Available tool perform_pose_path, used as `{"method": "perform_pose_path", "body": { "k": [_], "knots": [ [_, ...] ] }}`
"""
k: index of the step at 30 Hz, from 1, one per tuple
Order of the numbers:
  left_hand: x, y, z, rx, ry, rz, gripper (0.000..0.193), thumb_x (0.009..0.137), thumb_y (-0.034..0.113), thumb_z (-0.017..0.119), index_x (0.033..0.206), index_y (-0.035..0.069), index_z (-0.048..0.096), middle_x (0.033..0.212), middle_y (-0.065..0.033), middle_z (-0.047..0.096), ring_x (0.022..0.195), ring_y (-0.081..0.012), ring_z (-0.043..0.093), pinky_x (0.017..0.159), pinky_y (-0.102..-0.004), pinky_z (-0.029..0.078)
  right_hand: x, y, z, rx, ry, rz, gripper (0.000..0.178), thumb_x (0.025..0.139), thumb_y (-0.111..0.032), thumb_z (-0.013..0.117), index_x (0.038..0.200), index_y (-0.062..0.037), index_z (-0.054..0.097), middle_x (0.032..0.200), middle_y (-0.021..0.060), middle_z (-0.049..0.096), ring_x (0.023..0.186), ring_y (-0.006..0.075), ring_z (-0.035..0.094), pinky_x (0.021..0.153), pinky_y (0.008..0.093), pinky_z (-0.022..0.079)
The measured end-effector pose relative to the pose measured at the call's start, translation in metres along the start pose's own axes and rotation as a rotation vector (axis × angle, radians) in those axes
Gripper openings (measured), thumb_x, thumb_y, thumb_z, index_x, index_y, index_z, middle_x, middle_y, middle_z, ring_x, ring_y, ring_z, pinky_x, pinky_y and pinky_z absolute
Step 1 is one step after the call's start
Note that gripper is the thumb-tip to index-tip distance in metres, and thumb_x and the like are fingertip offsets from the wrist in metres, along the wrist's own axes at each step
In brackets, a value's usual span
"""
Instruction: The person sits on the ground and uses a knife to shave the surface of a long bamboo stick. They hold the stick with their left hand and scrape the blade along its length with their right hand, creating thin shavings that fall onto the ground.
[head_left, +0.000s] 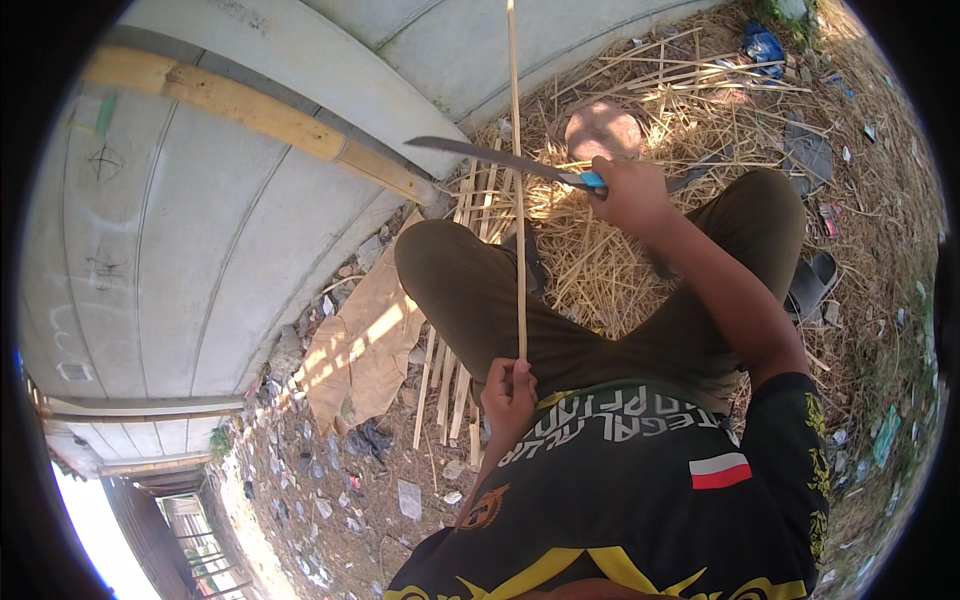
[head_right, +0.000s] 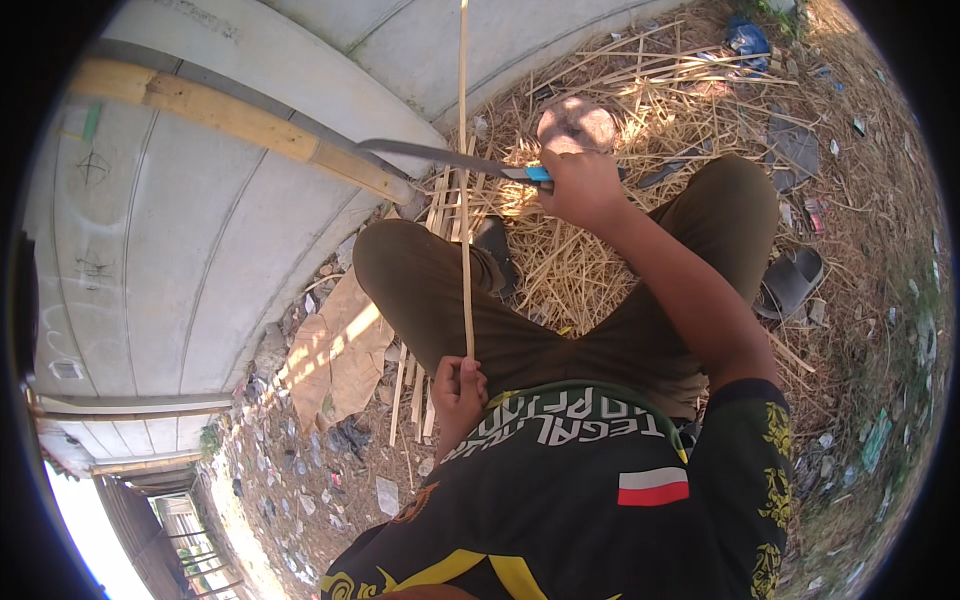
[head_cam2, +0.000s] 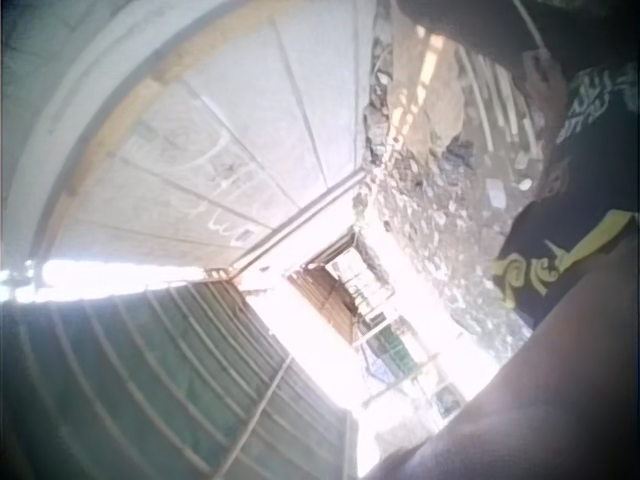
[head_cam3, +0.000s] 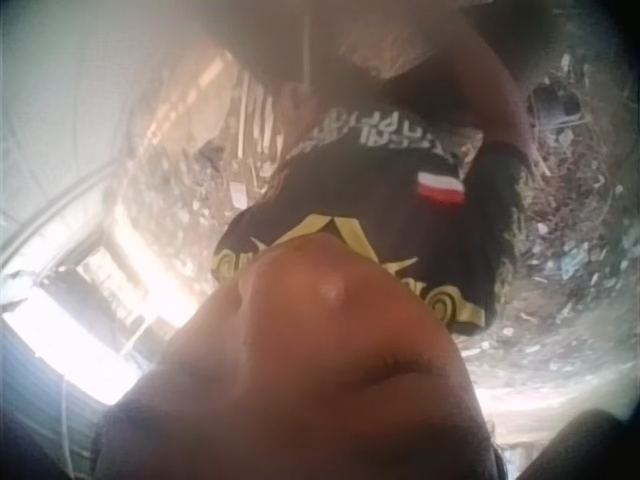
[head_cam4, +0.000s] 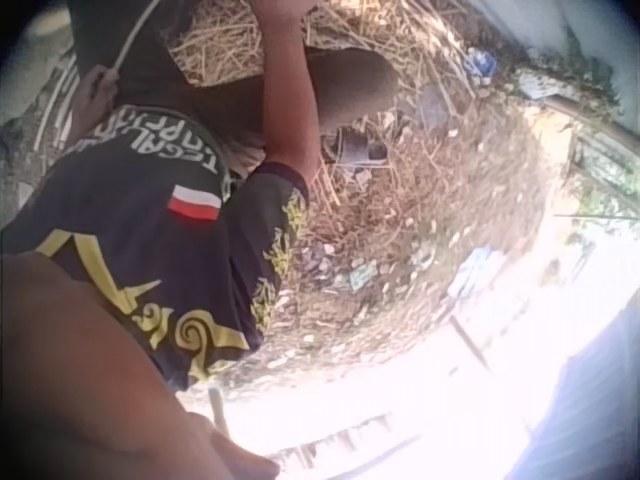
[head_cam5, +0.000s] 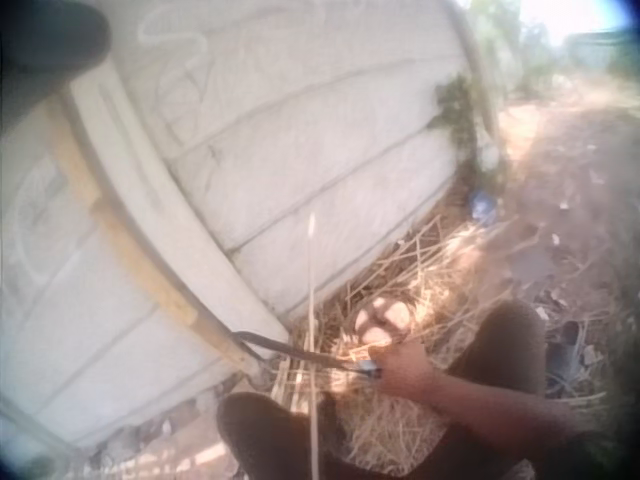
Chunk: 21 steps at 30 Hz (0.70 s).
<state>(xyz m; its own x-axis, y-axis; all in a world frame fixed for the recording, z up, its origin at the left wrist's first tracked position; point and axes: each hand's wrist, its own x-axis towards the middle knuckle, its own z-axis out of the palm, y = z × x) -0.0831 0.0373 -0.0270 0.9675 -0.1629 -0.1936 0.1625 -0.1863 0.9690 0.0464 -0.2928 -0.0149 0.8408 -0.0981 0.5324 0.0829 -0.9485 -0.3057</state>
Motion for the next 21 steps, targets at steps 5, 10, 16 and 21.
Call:
{"method": "perform_pose_path", "body": {
  "k": [5,10,16,21],
  "knots": [
    [0.001,-0.003,-0.001,0.123,0.037,0.06,0.021,0.102,0.019,0.058,0.092,0.0,0.055,0.064,-0.0017,0.059,0.057,-0.0036,0.053,0.052,-0.0204,0.041,-0.001,0.008,-0.015,-0.028,0.046,-0.077,0.02,0.075,-0.022,0.072,0.084,-0.0094,0.06,0.064,0.0062,0.062,0.056,0.0287,0.064,0.052,0.0425,0.05],
    [-0.002,-0.003,0.008,0.17,0.089,0.115,0.017,0.101,0.015,0.061,0.092,0.001,0.055,0.065,-0.0022,0.06,0.057,-0.0032,0.053,0.052,-0.0192,0.04,-0.011,-0.013,-0.014,-0.003,-0.1,-0.303,0.022,0.071,-0.022,0.074,0.083,-0.0098,0.061,0.063,0.0054,0.062,0.059,0.0264,0.065,0.053,0.0412,0.05],
    [-0.001,0.0,0.012,0.27,0.12,0.141,0.021,0.097,0.018,0.067,0.09,0.0,0.059,0.066,-0.0056,0.067,0.061,-0.0035,0.061,0.055,-0.0201,0.047,0.007,-0.006,-0.021,-0.031,-0.094,0.144,0.021,0.071,-0.02,0.071,0.082,-0.0101,0.057,0.066,0.0063,0.06,0.061,0.0285,0.064,0.057,0.0425,0.049],
    [-0.001,-0.004,0.012,0.268,0.161,0.173,0.02,0.096,0.017,0.069,0.09,0.0,0.06,0.067,-0.0055,0.067,0.061,-0.0044,0.061,0.057,-0.0203,0.047,0.0,-0.001,-0.02,-0.033,-0.117,-0.149,0.015,0.078,-0.021,0.068,0.081,-0.0099,0.058,0.066,0.0085,0.061,0.06,0.0282,0.065,0.055,0.042,0.05]
  ]
}}
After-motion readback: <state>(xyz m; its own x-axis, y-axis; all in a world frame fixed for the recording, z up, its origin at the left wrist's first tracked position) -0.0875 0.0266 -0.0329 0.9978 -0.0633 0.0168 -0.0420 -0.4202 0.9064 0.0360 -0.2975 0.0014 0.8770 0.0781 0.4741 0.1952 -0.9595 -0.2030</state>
